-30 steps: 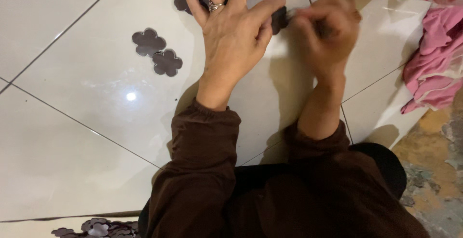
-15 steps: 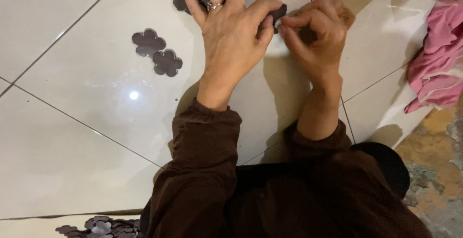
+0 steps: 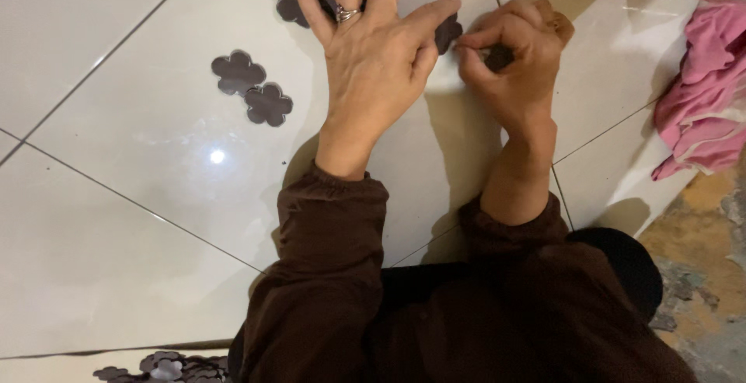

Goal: The person sits on a tiled floor and wipes dark, flower-shaped decorative tiles with a small cloth. They handle the tiles one at a time, rubbing the surface and edges, then placing them back on the floor in a scattered arrangement.

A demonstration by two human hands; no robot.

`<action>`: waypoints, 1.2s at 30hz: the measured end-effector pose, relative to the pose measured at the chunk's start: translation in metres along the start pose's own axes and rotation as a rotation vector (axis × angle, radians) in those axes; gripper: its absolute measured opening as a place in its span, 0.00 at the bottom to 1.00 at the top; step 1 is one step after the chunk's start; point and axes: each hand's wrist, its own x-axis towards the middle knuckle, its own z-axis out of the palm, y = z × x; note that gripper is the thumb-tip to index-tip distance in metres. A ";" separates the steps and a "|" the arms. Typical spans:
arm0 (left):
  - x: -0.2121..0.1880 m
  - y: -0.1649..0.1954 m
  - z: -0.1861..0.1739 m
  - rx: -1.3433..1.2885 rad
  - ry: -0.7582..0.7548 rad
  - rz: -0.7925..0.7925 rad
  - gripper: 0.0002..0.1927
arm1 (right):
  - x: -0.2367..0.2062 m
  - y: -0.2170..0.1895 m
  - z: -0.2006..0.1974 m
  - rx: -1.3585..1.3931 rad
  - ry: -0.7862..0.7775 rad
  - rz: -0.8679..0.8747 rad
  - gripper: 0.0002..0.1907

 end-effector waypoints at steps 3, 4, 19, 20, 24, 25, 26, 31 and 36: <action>0.000 -0.001 0.001 0.011 0.032 0.007 0.12 | 0.003 0.001 -0.002 0.142 0.015 0.129 0.06; 0.001 -0.001 0.001 0.010 0.036 0.009 0.13 | 0.004 0.001 -0.002 0.179 0.030 0.114 0.06; 0.000 -0.002 -0.002 0.033 -0.078 -0.033 0.11 | 0.003 0.011 0.001 0.045 0.221 -0.050 0.09; 0.000 -0.002 -0.002 0.009 -0.096 -0.063 0.10 | 0.002 0.010 0.001 -0.040 0.213 -0.114 0.10; 0.002 -0.003 0.001 0.055 0.014 -0.023 0.09 | 0.004 0.003 0.000 0.075 0.185 0.027 0.09; 0.002 -0.003 0.001 0.050 0.014 -0.030 0.09 | 0.005 0.000 0.002 0.065 0.187 -0.033 0.09; 0.002 -0.002 0.002 0.045 0.013 -0.037 0.09 | 0.007 -0.001 0.003 0.056 0.189 -0.093 0.09; 0.002 -0.002 0.002 -0.001 -0.019 -0.088 0.08 | 0.004 -0.008 0.016 0.003 0.104 0.007 0.08; 0.002 -0.004 0.002 0.043 0.057 -0.022 0.08 | -0.001 -0.004 0.008 -0.073 0.085 0.026 0.07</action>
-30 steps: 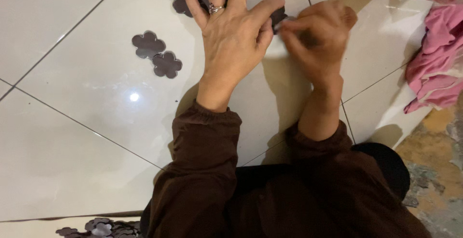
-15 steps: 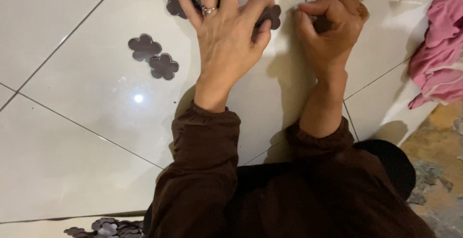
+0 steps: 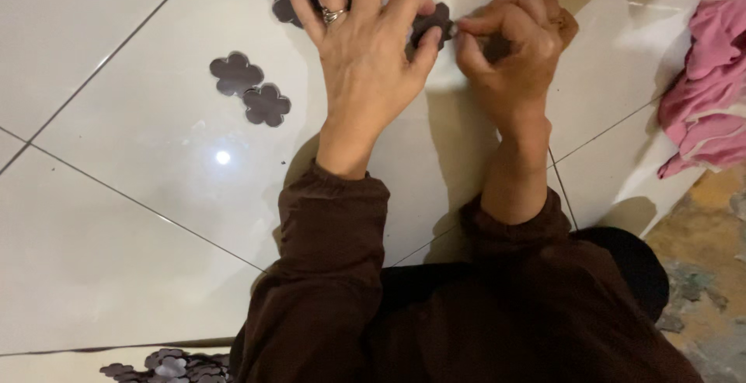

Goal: The person sits on a tiled floor and wipes dark, flower-shaped decorative tiles with a small cloth. They handle the tiles one at a time, rubbing the surface and edges, then placing them back on the floor in a scattered arrangement.

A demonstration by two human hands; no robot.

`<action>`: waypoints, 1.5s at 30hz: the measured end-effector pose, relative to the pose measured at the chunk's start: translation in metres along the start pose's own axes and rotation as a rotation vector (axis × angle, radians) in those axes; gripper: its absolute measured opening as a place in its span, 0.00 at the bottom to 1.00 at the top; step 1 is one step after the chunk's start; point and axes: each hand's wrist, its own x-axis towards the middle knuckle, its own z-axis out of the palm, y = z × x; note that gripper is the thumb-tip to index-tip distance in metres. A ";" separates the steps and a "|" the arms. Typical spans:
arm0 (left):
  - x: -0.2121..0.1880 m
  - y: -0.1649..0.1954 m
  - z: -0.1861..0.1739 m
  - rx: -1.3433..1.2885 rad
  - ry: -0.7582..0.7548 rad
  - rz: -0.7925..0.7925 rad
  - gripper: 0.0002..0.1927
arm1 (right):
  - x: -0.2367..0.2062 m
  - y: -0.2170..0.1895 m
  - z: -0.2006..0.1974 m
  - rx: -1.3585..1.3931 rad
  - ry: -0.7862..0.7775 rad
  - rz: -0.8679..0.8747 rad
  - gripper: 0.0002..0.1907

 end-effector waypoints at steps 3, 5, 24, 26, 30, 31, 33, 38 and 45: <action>0.000 -0.001 0.002 -0.022 -0.001 -0.018 0.08 | 0.004 -0.001 -0.003 0.086 0.026 0.111 0.07; 0.000 -0.001 0.004 -0.050 -0.043 -0.070 0.09 | 0.007 -0.005 0.000 0.205 0.101 0.270 0.05; 0.000 -0.005 -0.001 -0.087 0.012 -0.039 0.05 | 0.001 -0.007 0.006 0.253 -0.105 0.018 0.09; 0.003 -0.004 -0.002 -0.120 -0.017 -0.076 0.06 | 0.001 -0.006 0.004 0.055 -0.071 -0.185 0.10; 0.003 -0.003 -0.002 -0.129 0.037 -0.046 0.05 | 0.000 -0.002 -0.003 0.069 -0.149 -0.164 0.10; 0.003 -0.003 -0.001 -0.111 0.042 -0.040 0.05 | 0.000 -0.001 -0.004 0.092 -0.151 -0.156 0.09; 0.001 -0.005 0.000 -0.092 0.045 -0.039 0.04 | 0.000 -0.002 -0.002 0.156 -0.117 -0.105 0.08; -0.002 -0.006 0.006 -0.087 0.036 -0.056 0.05 | 0.000 -0.007 0.006 0.069 -0.033 -0.219 0.09; -0.001 -0.005 0.004 -0.085 0.054 -0.047 0.06 | 0.004 -0.009 -0.003 0.222 -0.145 -0.135 0.09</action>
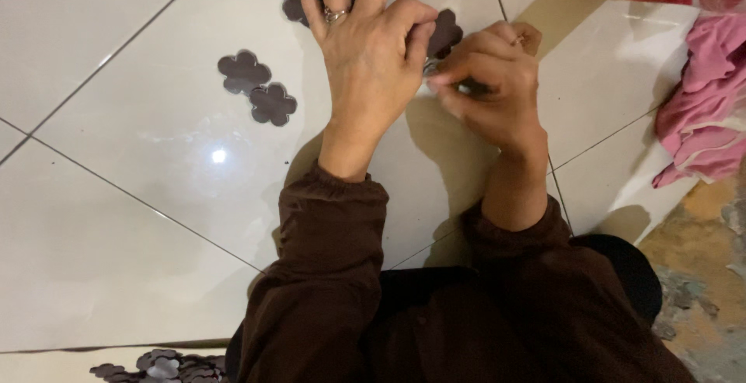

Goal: The person sits on a tiled floor and wipes dark, flower-shaped decorative tiles with a small cloth. They handle the tiles one at a time, rubbing the surface and edges, then placing them back on the floor in a scattered arrangement.

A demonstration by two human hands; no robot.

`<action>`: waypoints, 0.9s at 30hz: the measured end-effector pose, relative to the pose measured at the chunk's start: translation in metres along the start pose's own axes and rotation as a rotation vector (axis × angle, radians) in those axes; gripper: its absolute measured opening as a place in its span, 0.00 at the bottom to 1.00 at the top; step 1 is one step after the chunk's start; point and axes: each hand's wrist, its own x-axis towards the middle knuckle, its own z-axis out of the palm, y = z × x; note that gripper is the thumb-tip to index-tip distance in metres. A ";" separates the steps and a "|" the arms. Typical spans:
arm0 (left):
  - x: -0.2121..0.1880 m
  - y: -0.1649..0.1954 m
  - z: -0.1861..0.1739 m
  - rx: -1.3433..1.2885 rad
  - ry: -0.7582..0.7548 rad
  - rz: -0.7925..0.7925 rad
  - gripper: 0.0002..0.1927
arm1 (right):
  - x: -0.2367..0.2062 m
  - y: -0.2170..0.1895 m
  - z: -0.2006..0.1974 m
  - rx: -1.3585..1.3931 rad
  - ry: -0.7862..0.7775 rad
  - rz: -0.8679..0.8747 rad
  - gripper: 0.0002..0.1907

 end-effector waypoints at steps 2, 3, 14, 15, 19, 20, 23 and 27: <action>0.000 0.002 0.000 -0.004 0.008 0.008 0.06 | 0.004 0.002 0.002 0.164 0.129 0.168 0.07; 0.000 0.003 0.000 0.000 0.005 0.004 0.06 | 0.005 0.004 0.004 0.157 0.129 0.213 0.07; -0.002 -0.001 0.004 0.014 0.000 0.019 0.06 | 0.000 0.004 0.002 -0.072 0.217 0.194 0.06; -0.002 -0.002 0.004 0.018 -0.005 0.022 0.06 | 0.000 0.004 0.004 -0.085 0.223 0.121 0.07; -0.002 0.000 0.004 0.059 -0.010 0.028 0.06 | -0.001 0.007 0.010 -0.198 0.208 -0.033 0.08; -0.002 0.001 0.004 0.072 -0.008 0.032 0.06 | -0.002 0.010 0.011 -0.246 0.197 -0.036 0.08; 0.001 0.006 0.003 0.097 0.071 0.090 0.06 | -0.004 0.026 0.004 -0.238 0.296 0.016 0.09; 0.005 0.007 0.002 -0.005 0.134 0.177 0.07 | -0.014 0.041 0.000 0.080 0.504 0.195 0.07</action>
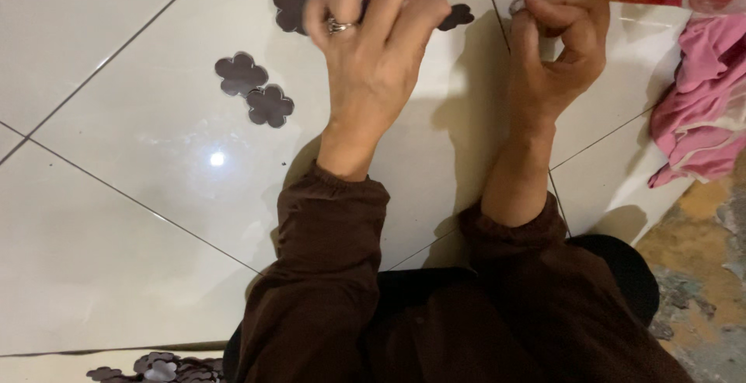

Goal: The person sits on a tiled floor and wipes dark, flower-shaped decorative tiles with a small cloth. They handle the tiles one at a time, rubbing the surface and edges, then placing them back on the floor in a scattered arrangement.

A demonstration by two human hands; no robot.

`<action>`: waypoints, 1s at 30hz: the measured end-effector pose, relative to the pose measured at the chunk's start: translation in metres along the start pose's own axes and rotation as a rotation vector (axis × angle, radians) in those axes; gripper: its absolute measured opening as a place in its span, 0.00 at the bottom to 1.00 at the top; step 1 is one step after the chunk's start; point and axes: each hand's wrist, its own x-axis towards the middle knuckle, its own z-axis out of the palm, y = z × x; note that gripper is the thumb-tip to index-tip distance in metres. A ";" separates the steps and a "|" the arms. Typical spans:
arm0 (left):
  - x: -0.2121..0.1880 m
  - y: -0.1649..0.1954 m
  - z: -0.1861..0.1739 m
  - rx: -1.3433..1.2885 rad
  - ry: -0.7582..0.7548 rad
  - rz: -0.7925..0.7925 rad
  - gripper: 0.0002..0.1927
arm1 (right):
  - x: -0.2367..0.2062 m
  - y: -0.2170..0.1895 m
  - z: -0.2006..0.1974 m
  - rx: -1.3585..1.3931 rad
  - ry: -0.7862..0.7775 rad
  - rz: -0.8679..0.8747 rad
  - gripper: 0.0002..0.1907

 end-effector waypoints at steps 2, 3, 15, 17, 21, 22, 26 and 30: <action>0.001 -0.001 0.001 -0.064 0.026 0.072 0.07 | -0.004 0.004 -0.001 0.066 0.023 0.023 0.07; 0.001 0.000 0.001 -0.100 0.019 0.080 0.08 | -0.005 0.005 -0.001 0.071 0.017 0.014 0.08; -0.001 -0.005 -0.002 -0.227 -0.165 0.083 0.10 | -0.002 0.003 0.004 0.168 -0.043 -0.043 0.09; 0.001 -0.004 0.000 -0.143 -0.099 0.116 0.11 | 0.000 -0.001 0.008 0.154 -0.076 -0.096 0.10; -0.001 0.000 -0.002 -0.071 -0.127 -0.022 0.11 | 0.000 -0.013 0.017 0.039 -0.170 -0.074 0.11; -0.002 0.001 -0.003 -0.052 -0.125 -0.029 0.11 | 0.001 -0.016 0.018 -0.113 -0.187 -0.135 0.12; -0.002 0.002 -0.004 -0.011 -0.121 -0.078 0.08 | 0.002 -0.026 0.015 -0.277 -0.275 -0.167 0.12; -0.003 0.002 -0.002 0.007 -0.109 -0.081 0.08 | 0.003 -0.030 0.017 -0.254 -0.256 -0.100 0.11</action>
